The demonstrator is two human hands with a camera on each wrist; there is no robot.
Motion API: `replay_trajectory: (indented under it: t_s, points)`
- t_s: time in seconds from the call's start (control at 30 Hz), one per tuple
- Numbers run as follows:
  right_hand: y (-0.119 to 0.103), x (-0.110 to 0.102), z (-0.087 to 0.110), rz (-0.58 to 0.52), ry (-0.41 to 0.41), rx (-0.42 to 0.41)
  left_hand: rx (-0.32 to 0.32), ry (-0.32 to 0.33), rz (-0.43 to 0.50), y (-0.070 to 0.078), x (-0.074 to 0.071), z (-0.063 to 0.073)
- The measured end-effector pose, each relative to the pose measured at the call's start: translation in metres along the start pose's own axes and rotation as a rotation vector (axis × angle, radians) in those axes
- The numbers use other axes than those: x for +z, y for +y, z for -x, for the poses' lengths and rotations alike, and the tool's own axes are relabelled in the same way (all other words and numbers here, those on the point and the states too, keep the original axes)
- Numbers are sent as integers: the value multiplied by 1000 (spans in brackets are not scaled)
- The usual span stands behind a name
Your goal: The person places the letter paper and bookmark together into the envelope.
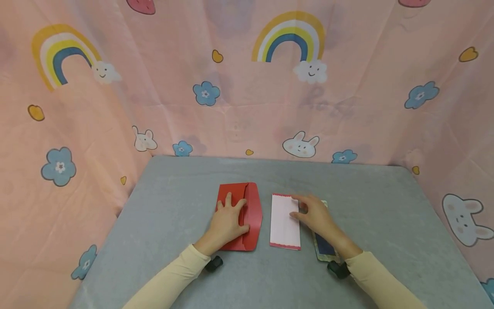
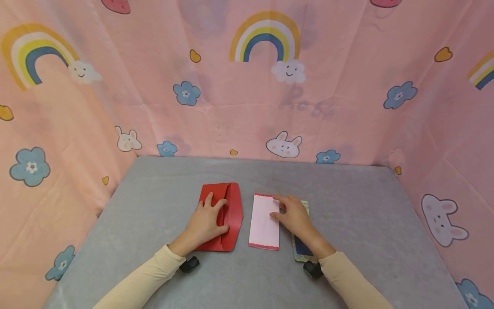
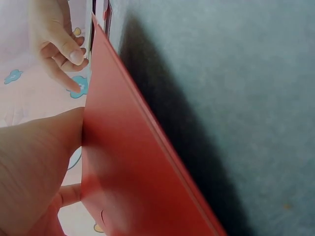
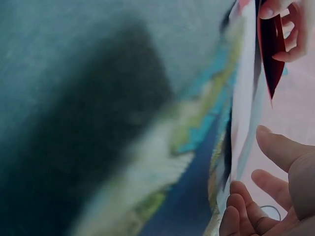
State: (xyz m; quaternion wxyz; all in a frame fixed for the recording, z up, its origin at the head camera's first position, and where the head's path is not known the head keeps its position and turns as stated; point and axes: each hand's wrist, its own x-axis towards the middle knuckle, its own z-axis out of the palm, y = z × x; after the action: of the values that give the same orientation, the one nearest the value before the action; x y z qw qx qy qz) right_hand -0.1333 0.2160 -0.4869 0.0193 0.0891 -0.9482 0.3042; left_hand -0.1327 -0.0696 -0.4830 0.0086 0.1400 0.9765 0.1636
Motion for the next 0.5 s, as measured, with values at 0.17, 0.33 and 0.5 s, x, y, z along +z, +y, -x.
replay_trajectory:
  t_s: [0.17,0.33,0.5]
  points:
    - [0,3,1,28,-28,9,-2,-2,-4,0,0,0]
    - [0,5,1,53,-43,10,4,0,-17,1,-1,1]
    - [-1,5,1,80,-49,15,9,7,-28,2,-1,1]
